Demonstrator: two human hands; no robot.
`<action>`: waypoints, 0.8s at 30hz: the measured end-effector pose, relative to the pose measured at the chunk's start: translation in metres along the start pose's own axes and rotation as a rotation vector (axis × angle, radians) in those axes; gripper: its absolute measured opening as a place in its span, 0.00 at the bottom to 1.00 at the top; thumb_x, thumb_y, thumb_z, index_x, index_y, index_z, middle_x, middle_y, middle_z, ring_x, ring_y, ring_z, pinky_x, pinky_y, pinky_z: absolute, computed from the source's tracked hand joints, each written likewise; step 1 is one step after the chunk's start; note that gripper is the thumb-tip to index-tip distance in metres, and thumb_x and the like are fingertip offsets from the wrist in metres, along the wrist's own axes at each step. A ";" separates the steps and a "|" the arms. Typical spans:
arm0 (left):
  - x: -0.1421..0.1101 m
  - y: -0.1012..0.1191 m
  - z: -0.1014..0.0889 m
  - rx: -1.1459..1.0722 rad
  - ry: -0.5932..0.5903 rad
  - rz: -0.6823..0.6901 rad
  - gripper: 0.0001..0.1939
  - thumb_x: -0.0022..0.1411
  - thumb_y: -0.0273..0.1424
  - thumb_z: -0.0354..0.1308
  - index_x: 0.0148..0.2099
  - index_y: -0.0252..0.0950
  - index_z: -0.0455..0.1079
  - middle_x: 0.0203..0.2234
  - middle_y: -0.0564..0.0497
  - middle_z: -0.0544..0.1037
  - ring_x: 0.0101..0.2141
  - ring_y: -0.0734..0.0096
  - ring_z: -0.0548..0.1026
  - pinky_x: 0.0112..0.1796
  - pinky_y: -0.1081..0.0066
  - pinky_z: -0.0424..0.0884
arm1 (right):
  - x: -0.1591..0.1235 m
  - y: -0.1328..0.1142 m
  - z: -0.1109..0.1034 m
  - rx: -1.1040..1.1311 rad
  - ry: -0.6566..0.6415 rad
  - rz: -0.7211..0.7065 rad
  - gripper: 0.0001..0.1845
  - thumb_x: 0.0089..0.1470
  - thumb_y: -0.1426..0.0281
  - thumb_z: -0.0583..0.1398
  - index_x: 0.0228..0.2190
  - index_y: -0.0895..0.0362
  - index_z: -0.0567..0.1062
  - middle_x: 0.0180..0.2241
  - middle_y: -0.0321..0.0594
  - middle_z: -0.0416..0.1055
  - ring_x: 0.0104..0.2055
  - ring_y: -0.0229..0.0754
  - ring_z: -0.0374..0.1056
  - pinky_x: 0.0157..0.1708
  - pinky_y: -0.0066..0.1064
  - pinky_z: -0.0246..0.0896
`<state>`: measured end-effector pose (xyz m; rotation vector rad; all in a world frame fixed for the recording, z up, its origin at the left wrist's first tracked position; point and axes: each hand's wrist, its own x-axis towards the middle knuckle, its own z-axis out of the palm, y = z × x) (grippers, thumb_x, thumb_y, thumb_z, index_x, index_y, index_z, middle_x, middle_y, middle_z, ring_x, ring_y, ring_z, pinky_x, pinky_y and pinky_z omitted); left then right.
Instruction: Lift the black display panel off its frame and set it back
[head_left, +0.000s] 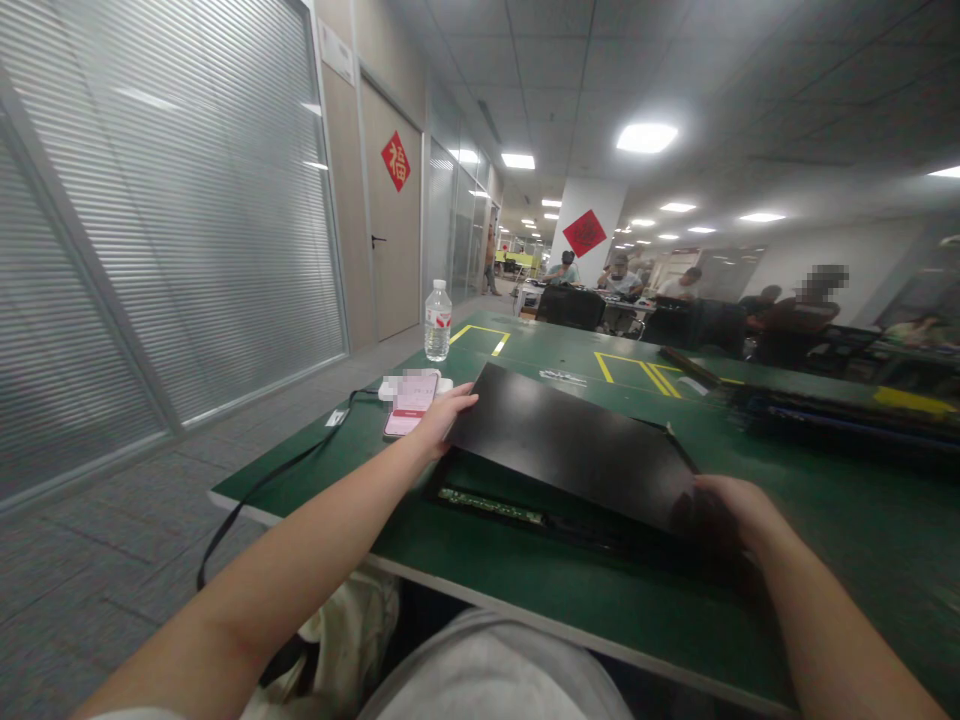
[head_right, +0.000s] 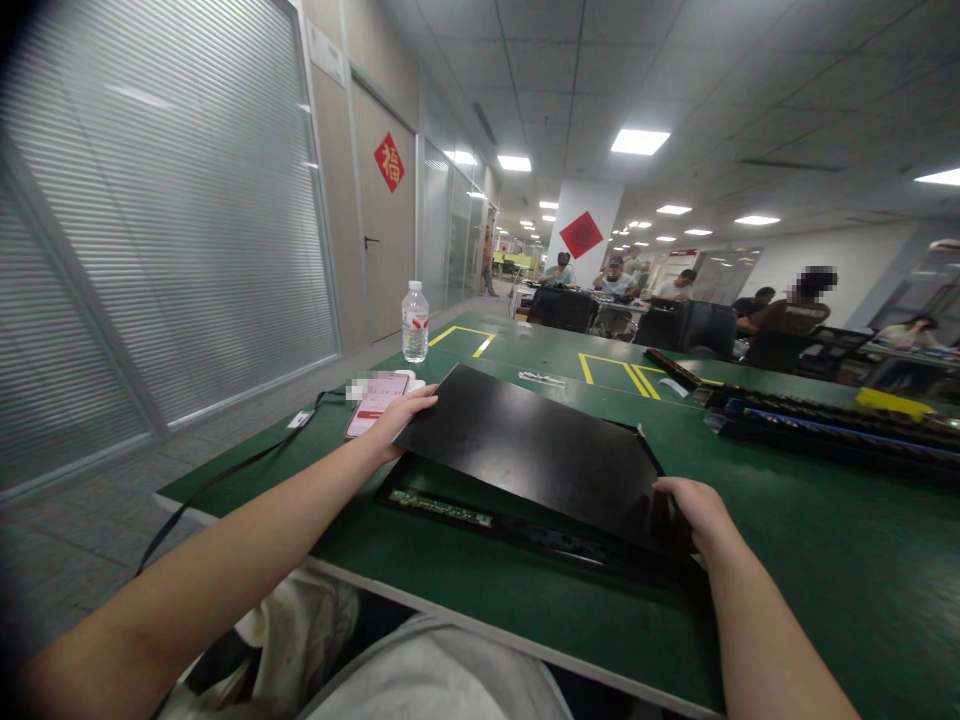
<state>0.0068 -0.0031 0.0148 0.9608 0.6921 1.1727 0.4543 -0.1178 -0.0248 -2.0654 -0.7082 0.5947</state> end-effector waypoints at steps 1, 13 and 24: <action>-0.002 0.001 0.001 -0.014 -0.026 -0.014 0.31 0.47 0.27 0.68 0.57 0.35 0.72 0.39 0.45 0.82 0.36 0.60 0.80 0.33 0.69 0.71 | 0.000 0.000 0.000 0.004 0.007 0.016 0.11 0.37 0.64 0.65 0.26 0.58 0.77 0.27 0.52 0.77 0.29 0.54 0.75 0.25 0.38 0.66; -0.007 0.004 0.006 -0.041 -0.093 -0.033 0.33 0.49 0.26 0.64 0.59 0.38 0.68 0.39 0.47 0.81 0.31 0.64 0.79 0.30 0.71 0.71 | -0.006 -0.005 0.000 0.057 -0.015 0.100 0.11 0.38 0.65 0.65 0.27 0.57 0.77 0.25 0.49 0.77 0.29 0.52 0.74 0.25 0.38 0.66; -0.007 0.008 0.005 -0.010 0.024 -0.008 0.36 0.42 0.22 0.61 0.57 0.34 0.68 0.32 0.48 0.81 0.26 0.66 0.77 0.28 0.69 0.71 | -0.012 -0.009 0.001 0.106 -0.087 0.096 0.14 0.38 0.67 0.65 0.31 0.59 0.79 0.25 0.47 0.77 0.29 0.50 0.75 0.27 0.36 0.67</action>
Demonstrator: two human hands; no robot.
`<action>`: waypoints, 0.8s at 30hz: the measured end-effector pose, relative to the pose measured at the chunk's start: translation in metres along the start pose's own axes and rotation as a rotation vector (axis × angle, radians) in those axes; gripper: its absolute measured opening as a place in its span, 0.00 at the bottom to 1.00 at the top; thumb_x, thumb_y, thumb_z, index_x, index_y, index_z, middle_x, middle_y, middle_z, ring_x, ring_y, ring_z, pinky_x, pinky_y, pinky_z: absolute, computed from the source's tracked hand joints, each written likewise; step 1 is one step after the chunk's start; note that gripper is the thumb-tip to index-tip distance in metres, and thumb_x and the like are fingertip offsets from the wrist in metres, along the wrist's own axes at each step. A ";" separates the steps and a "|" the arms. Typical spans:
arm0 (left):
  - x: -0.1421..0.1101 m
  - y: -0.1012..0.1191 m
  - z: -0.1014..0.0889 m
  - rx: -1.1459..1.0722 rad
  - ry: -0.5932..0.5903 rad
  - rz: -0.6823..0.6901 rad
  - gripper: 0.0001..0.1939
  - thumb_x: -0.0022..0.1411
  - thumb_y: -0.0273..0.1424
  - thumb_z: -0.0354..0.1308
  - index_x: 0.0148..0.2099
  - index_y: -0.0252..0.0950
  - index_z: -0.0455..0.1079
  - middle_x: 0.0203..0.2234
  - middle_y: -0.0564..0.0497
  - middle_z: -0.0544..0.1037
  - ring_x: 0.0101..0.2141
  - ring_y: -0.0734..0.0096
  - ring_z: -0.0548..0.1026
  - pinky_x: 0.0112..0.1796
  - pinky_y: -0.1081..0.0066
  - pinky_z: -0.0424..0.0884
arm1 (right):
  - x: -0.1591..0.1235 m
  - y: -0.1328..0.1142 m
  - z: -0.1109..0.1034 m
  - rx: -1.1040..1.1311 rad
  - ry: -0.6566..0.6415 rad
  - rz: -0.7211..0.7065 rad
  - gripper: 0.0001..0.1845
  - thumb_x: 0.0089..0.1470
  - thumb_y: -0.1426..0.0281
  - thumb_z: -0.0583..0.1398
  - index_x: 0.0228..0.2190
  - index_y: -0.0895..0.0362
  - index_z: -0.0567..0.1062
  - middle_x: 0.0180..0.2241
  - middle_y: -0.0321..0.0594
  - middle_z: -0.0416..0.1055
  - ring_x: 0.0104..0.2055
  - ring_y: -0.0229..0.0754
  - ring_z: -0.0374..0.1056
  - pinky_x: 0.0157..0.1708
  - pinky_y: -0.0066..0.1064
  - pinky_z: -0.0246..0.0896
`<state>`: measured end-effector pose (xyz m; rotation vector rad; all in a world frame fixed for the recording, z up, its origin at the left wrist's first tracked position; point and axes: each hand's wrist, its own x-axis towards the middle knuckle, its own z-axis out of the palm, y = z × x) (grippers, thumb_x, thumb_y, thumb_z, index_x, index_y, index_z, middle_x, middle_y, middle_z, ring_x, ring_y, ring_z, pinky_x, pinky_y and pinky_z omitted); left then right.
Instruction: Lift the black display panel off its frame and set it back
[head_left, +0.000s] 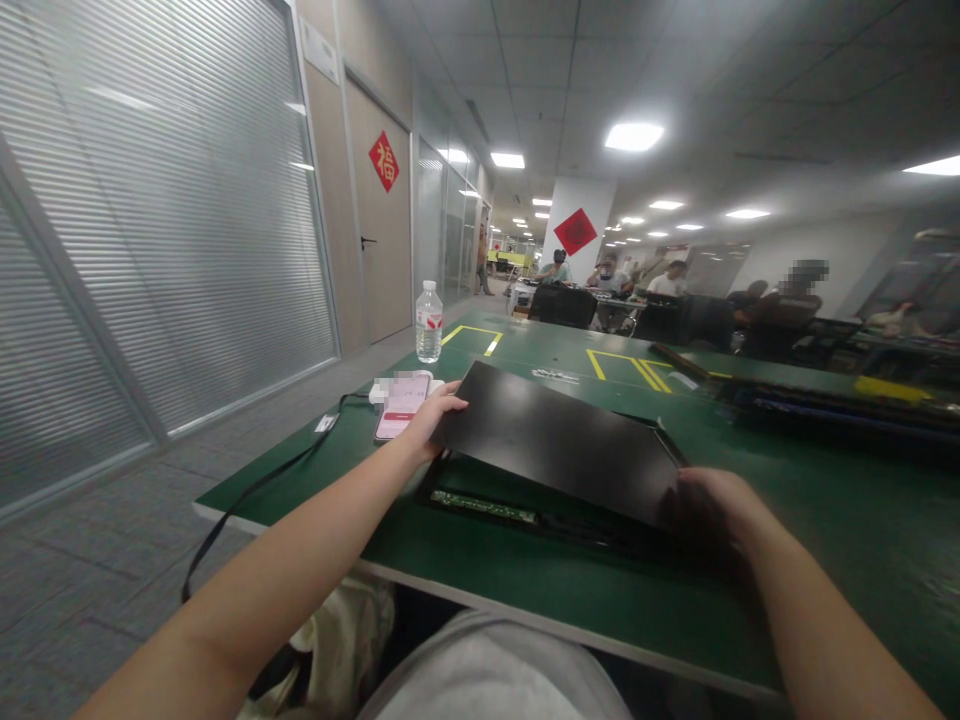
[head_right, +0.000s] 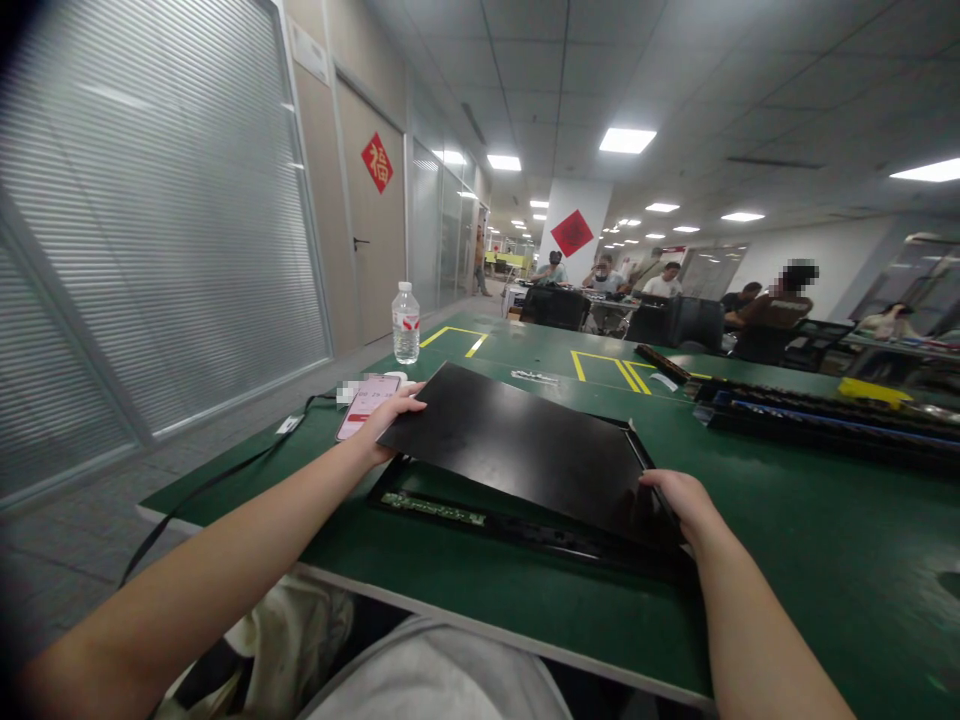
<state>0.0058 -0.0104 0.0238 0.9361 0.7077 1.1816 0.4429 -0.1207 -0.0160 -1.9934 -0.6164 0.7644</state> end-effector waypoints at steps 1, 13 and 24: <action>0.000 0.000 0.000 0.004 0.011 -0.001 0.36 0.42 0.22 0.62 0.57 0.34 0.68 0.32 0.49 0.81 0.26 0.66 0.77 0.28 0.70 0.71 | 0.001 0.001 0.000 0.001 0.001 -0.012 0.14 0.38 0.67 0.65 0.31 0.58 0.79 0.25 0.47 0.77 0.29 0.50 0.75 0.27 0.36 0.67; 0.000 0.001 -0.002 0.095 -0.029 -0.023 0.35 0.44 0.24 0.64 0.58 0.35 0.68 0.35 0.47 0.82 0.29 0.63 0.79 0.29 0.70 0.71 | -0.002 0.000 0.000 -0.014 0.016 -0.002 0.11 0.40 0.64 0.63 0.28 0.58 0.77 0.26 0.48 0.77 0.28 0.50 0.74 0.25 0.37 0.67; 0.001 -0.005 -0.003 0.132 -0.073 -0.041 0.38 0.46 0.22 0.65 0.62 0.36 0.65 0.36 0.47 0.82 0.30 0.63 0.79 0.31 0.69 0.73 | -0.005 -0.001 -0.001 -0.027 0.114 -0.051 0.08 0.38 0.66 0.64 0.25 0.57 0.76 0.27 0.47 0.76 0.31 0.49 0.73 0.27 0.36 0.65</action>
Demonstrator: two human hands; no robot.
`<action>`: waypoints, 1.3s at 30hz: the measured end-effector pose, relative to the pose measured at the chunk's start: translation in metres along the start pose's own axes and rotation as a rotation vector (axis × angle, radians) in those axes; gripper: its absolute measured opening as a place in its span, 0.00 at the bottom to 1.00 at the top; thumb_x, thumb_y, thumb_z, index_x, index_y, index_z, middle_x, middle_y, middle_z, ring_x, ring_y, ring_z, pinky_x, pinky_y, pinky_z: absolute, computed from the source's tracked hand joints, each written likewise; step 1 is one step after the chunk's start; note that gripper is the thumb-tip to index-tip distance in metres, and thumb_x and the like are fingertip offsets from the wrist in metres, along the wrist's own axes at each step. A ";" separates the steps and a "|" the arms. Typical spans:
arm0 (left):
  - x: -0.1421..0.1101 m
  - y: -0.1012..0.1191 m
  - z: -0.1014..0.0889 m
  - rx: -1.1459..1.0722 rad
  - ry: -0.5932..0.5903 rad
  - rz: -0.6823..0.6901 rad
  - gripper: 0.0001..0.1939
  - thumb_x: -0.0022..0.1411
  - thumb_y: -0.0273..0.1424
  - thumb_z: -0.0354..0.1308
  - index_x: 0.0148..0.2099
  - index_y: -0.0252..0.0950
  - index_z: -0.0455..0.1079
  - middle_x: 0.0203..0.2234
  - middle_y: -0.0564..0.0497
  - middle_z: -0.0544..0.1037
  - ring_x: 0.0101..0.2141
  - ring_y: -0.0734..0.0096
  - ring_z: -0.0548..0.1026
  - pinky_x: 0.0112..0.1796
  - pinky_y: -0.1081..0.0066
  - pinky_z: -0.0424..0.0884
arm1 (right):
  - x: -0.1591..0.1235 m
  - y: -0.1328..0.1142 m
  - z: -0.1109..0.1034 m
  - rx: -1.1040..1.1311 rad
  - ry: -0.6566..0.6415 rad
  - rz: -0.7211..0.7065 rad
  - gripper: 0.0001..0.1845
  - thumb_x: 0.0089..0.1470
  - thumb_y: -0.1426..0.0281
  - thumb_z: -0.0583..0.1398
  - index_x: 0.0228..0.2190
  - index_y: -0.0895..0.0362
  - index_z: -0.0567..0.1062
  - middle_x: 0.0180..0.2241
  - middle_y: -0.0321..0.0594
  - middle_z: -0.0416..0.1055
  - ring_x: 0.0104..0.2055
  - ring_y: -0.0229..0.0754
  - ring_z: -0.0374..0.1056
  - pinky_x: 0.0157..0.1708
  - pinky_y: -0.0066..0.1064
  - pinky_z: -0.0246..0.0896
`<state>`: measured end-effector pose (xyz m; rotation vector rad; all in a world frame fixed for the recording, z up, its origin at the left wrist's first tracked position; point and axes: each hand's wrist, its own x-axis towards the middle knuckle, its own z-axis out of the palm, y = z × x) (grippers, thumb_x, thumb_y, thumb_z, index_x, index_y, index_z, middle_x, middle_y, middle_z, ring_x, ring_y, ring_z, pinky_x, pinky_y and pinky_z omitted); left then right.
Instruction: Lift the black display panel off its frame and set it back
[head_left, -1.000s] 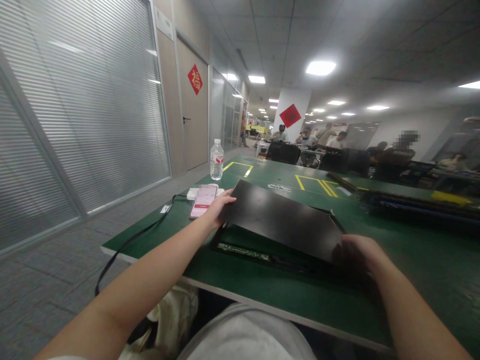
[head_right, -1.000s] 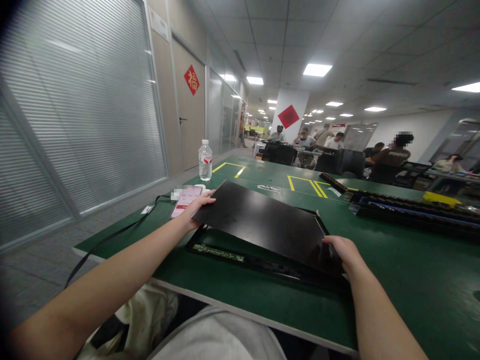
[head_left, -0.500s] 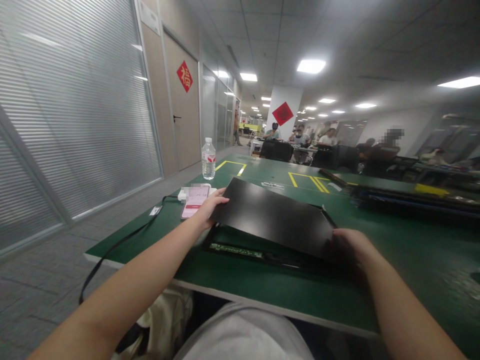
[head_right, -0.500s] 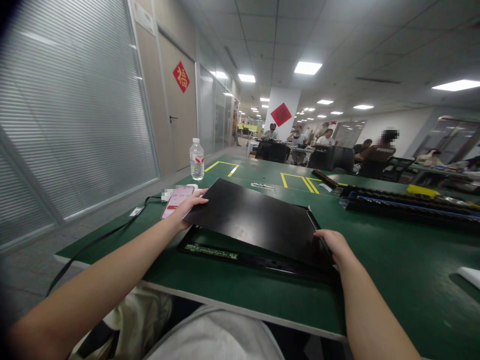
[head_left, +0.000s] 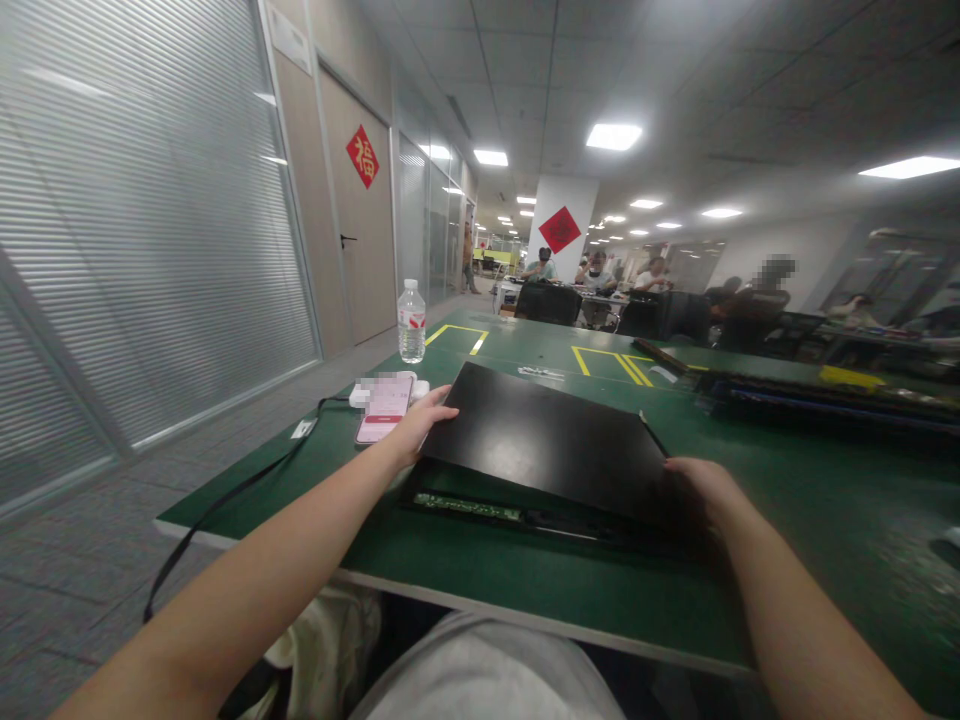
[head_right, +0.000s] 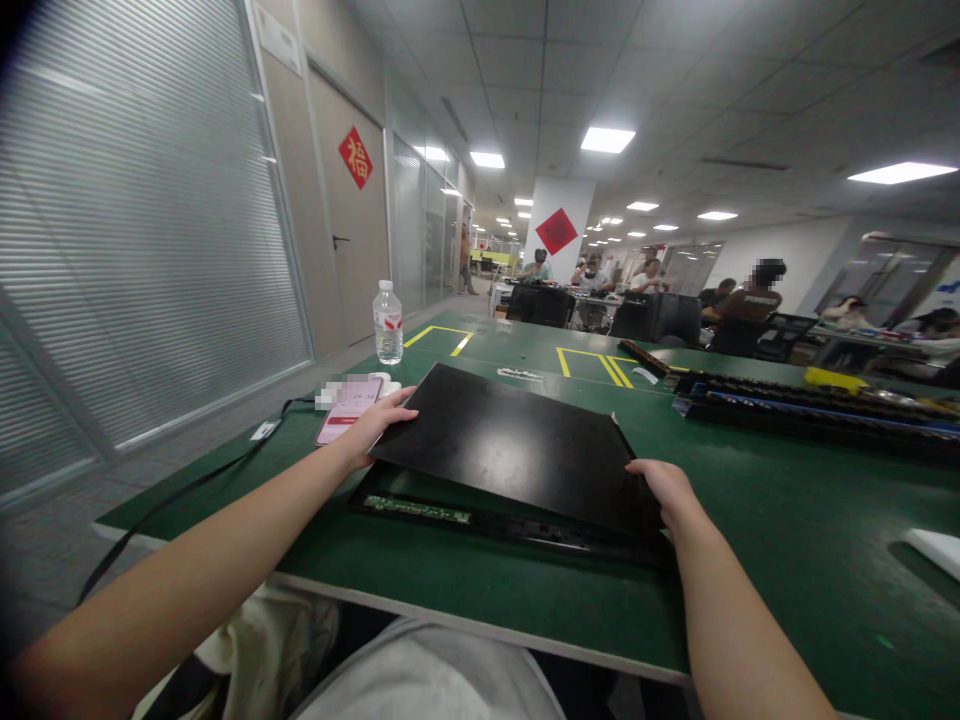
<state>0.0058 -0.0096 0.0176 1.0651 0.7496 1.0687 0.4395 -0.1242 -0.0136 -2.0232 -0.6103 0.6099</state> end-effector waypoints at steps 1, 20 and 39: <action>-0.001 0.000 0.001 0.000 0.001 -0.001 0.37 0.46 0.22 0.64 0.61 0.36 0.66 0.36 0.47 0.82 0.30 0.63 0.80 0.31 0.69 0.73 | -0.001 0.000 0.000 -0.010 0.003 -0.003 0.08 0.38 0.66 0.64 0.25 0.57 0.76 0.27 0.48 0.76 0.31 0.50 0.73 0.28 0.36 0.65; -0.002 -0.002 0.001 0.011 -0.010 -0.016 0.35 0.47 0.21 0.64 0.59 0.35 0.66 0.36 0.46 0.82 0.33 0.61 0.81 0.32 0.68 0.74 | 0.007 0.002 0.000 -0.274 -0.020 -0.245 0.06 0.37 0.71 0.66 0.24 0.55 0.81 0.35 0.45 0.79 0.42 0.52 0.74 0.41 0.35 0.66; -0.003 -0.004 0.005 0.015 0.029 -0.006 0.33 0.45 0.21 0.65 0.56 0.34 0.68 0.34 0.46 0.82 0.32 0.59 0.81 0.32 0.67 0.74 | 0.003 -0.003 -0.004 -0.319 -0.073 -0.204 0.09 0.42 0.72 0.63 0.29 0.55 0.82 0.35 0.45 0.79 0.40 0.52 0.74 0.42 0.37 0.65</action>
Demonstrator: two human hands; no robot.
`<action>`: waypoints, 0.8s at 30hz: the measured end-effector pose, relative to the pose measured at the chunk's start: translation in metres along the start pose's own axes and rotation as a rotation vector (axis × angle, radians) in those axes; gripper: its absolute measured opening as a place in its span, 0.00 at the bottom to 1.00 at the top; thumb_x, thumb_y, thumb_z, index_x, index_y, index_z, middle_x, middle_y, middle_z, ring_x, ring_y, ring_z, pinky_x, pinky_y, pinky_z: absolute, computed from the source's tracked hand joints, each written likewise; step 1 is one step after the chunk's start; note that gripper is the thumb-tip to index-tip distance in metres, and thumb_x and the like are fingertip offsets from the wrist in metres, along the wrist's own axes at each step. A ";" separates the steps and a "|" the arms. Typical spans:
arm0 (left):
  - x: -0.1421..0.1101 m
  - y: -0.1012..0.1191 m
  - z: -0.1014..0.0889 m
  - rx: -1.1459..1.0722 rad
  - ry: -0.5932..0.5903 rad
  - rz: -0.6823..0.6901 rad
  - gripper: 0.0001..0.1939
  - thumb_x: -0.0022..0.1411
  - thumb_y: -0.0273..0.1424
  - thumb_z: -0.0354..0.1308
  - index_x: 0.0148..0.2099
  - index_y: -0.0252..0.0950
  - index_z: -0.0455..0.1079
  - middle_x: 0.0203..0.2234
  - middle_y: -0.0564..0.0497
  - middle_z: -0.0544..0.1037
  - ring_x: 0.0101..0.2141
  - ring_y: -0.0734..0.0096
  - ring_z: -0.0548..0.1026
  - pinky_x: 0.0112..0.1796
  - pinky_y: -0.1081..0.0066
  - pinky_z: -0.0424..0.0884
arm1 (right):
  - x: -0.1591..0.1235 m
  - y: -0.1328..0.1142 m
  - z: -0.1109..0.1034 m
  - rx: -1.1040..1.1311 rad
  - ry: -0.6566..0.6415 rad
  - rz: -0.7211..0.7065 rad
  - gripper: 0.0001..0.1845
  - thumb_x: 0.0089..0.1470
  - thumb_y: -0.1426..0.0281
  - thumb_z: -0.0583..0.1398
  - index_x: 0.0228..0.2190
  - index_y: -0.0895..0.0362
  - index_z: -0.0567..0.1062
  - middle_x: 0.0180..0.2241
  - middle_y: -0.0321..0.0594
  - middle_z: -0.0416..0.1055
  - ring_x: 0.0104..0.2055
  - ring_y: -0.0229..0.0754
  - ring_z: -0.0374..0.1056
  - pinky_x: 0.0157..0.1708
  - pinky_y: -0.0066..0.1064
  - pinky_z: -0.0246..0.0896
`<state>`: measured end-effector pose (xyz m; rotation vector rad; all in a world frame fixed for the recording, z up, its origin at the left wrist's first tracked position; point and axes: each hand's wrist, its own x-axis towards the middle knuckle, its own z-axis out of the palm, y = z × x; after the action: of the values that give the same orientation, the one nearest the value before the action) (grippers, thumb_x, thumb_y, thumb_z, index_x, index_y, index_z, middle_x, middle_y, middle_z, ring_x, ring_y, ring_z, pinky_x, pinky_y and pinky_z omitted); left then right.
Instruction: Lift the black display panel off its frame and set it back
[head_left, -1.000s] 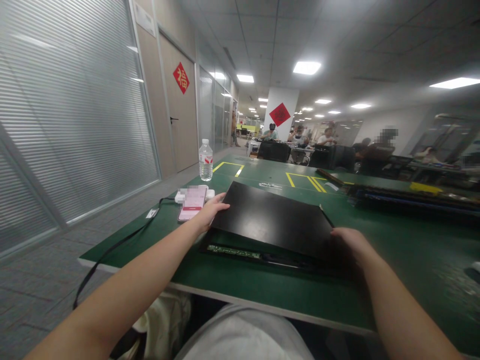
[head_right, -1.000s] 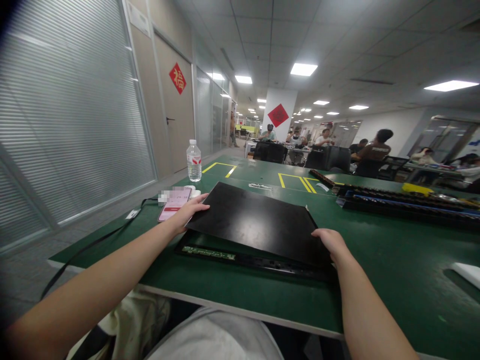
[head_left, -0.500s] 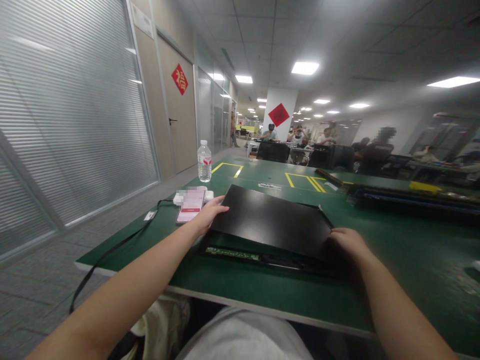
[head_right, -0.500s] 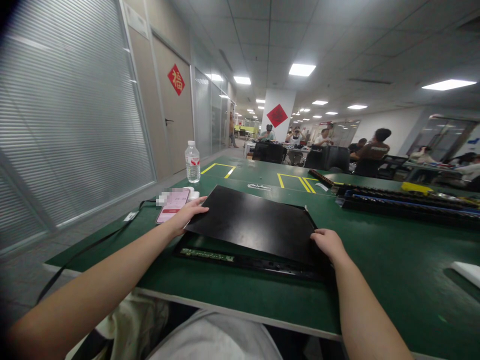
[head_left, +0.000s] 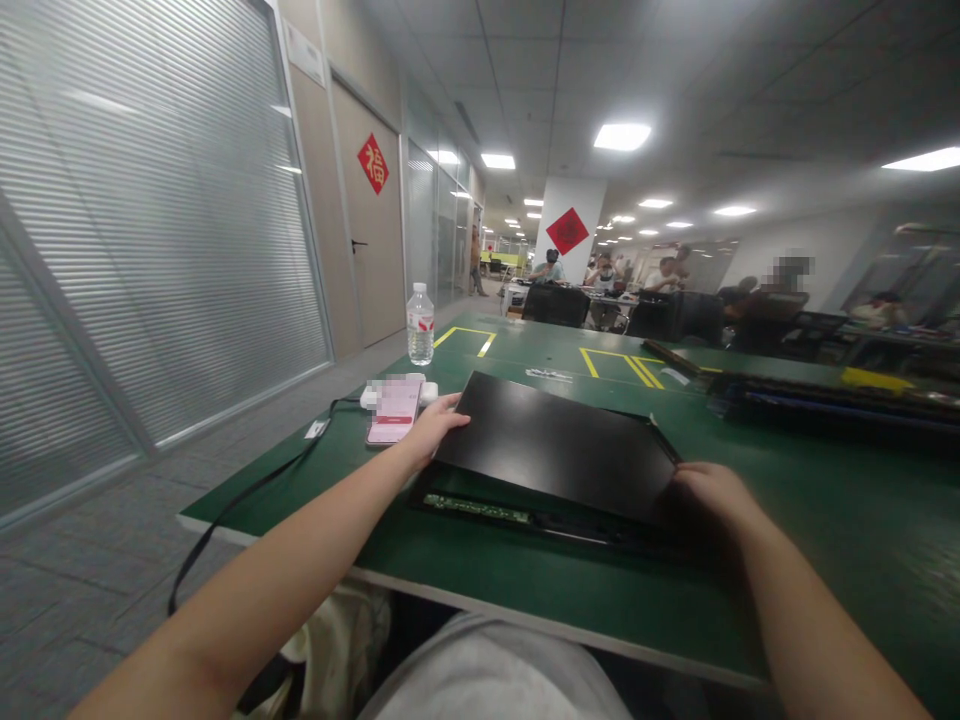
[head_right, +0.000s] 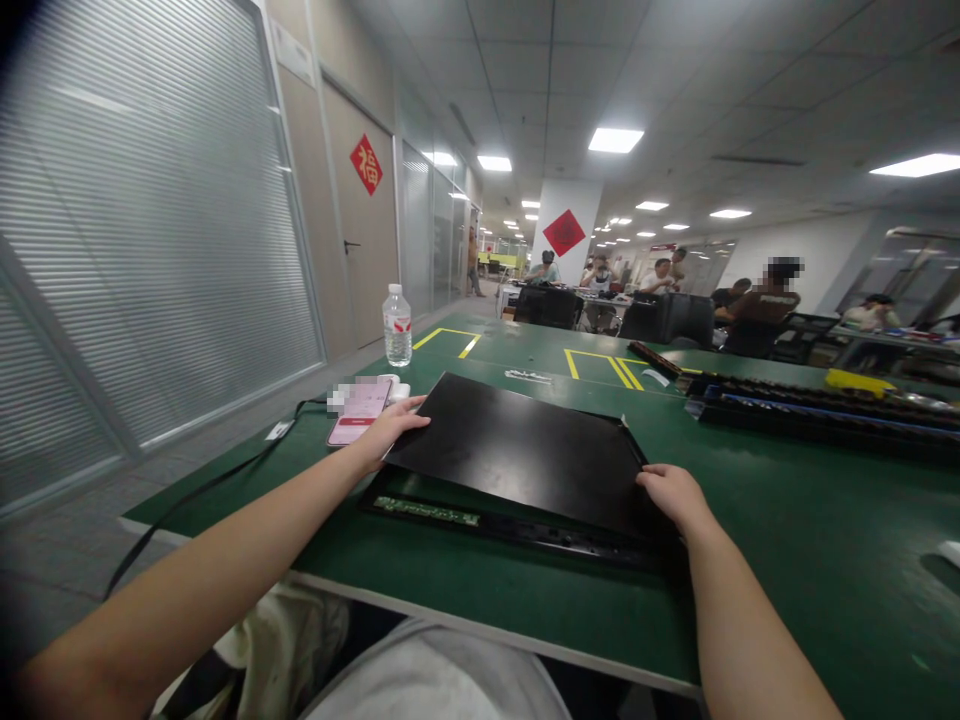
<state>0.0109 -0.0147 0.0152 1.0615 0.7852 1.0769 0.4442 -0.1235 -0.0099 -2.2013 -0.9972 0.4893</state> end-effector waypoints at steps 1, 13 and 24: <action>0.000 0.000 0.000 0.000 0.000 0.003 0.33 0.45 0.21 0.65 0.56 0.34 0.67 0.34 0.46 0.82 0.32 0.59 0.81 0.32 0.67 0.74 | 0.001 0.000 0.000 -0.001 0.005 0.001 0.09 0.42 0.72 0.63 0.28 0.55 0.82 0.35 0.45 0.79 0.40 0.52 0.74 0.42 0.37 0.65; -0.002 0.004 0.002 0.076 0.042 0.007 0.28 0.45 0.23 0.64 0.51 0.35 0.67 0.35 0.48 0.81 0.30 0.64 0.79 0.33 0.67 0.74 | 0.014 0.017 0.001 -0.072 0.029 -0.098 0.18 0.37 0.75 0.62 0.34 0.57 0.84 0.33 0.46 0.80 0.39 0.50 0.75 0.40 0.33 0.67; 0.011 -0.003 -0.015 0.434 0.061 0.098 0.25 0.44 0.37 0.69 0.45 0.33 0.74 0.39 0.45 0.81 0.42 0.55 0.78 0.42 0.62 0.72 | 0.013 0.014 0.003 -0.026 0.089 -0.037 0.22 0.37 0.81 0.59 0.37 0.60 0.84 0.39 0.49 0.80 0.41 0.49 0.75 0.43 0.33 0.67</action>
<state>0.0013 0.0000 0.0071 1.4488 1.0551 1.0491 0.4580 -0.1190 -0.0225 -2.2033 -1.0001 0.3599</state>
